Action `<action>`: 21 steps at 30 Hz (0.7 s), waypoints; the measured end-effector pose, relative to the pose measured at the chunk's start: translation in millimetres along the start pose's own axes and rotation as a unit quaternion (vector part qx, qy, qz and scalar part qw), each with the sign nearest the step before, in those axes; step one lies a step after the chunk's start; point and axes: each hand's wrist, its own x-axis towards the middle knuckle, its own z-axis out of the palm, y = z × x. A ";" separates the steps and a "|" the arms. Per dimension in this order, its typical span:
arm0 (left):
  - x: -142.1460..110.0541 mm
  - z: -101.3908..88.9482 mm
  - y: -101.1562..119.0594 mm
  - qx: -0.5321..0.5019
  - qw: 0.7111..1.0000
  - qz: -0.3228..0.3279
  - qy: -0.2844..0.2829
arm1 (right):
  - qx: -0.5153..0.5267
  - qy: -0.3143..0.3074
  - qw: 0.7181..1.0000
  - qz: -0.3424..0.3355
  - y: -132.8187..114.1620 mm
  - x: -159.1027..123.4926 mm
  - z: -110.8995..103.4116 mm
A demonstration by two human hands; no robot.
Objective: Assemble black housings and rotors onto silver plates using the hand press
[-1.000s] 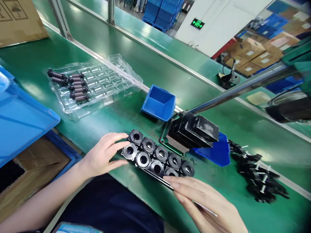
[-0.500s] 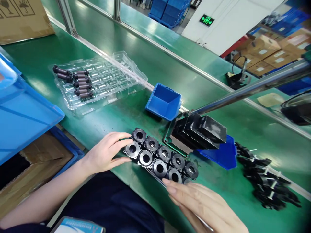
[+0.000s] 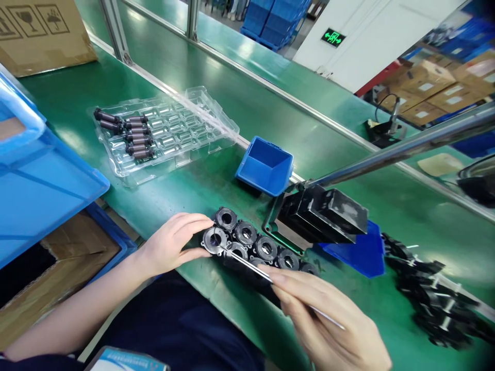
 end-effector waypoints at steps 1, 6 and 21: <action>0.4 -0.6 0.3 0.001 1.000 0.014 0.012 | 0.000 -0.017 1.000 -0.022 -1.0 5.4 3.6; -0.1 -2.7 0.4 0.024 0.996 0.078 0.024 | 0.006 -0.044 0.998 -0.051 -0.1 15.2 13.3; 2.7 -5.6 -5.5 0.030 0.996 0.084 0.021 | -0.021 0.005 0.999 -0.046 10.0 23.9 19.6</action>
